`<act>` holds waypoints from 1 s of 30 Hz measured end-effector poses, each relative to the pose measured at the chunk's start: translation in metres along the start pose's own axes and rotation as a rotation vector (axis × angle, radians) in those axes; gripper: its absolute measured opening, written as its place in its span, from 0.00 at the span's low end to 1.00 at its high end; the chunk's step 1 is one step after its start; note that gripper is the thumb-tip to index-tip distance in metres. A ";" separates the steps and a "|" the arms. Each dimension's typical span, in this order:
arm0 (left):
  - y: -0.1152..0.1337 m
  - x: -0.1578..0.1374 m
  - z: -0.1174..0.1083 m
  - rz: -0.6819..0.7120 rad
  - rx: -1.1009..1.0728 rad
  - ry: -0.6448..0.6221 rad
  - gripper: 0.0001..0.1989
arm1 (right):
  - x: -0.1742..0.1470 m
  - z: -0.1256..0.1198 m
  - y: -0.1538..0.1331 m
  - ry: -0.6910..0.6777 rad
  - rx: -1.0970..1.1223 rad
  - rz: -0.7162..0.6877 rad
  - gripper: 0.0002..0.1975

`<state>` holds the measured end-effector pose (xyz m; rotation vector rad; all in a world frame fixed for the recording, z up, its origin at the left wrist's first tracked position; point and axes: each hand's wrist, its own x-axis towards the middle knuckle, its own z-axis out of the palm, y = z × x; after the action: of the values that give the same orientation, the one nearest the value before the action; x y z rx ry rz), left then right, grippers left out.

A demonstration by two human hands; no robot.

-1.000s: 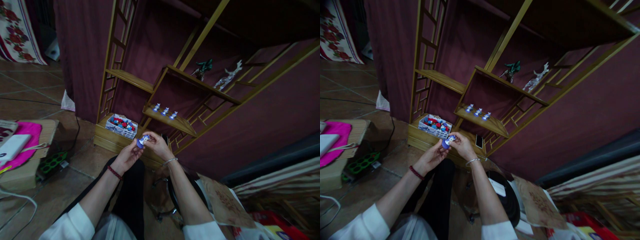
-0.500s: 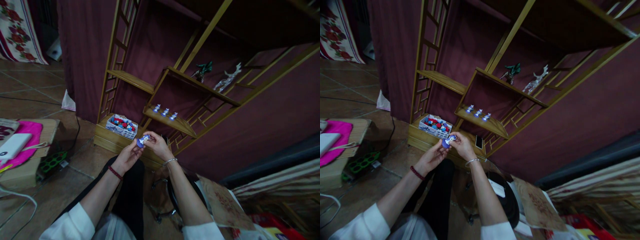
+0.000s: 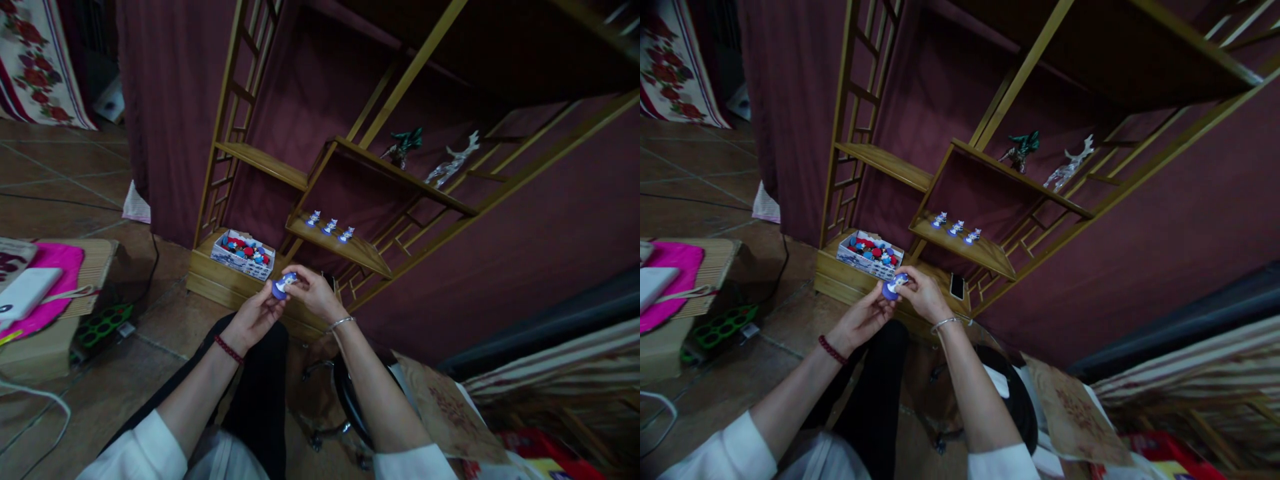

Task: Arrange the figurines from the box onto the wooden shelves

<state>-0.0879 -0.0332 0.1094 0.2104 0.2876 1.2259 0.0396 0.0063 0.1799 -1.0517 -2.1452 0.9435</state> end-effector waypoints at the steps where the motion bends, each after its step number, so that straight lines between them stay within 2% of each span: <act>1: 0.000 0.000 -0.001 -0.008 -0.013 -0.007 0.13 | 0.000 0.000 -0.001 -0.005 -0.026 -0.009 0.14; 13: -0.004 0.000 -0.007 0.014 -0.047 -0.004 0.14 | 0.000 -0.004 -0.014 -0.062 -0.296 -0.092 0.12; 30: -0.004 0.001 -0.007 0.030 -0.026 0.012 0.12 | 0.002 -0.004 -0.018 -0.044 -0.413 -0.080 0.11</act>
<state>-0.0866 -0.0336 0.1010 0.1854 0.2794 1.2599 0.0338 0.0011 0.1962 -1.1290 -2.4631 0.4982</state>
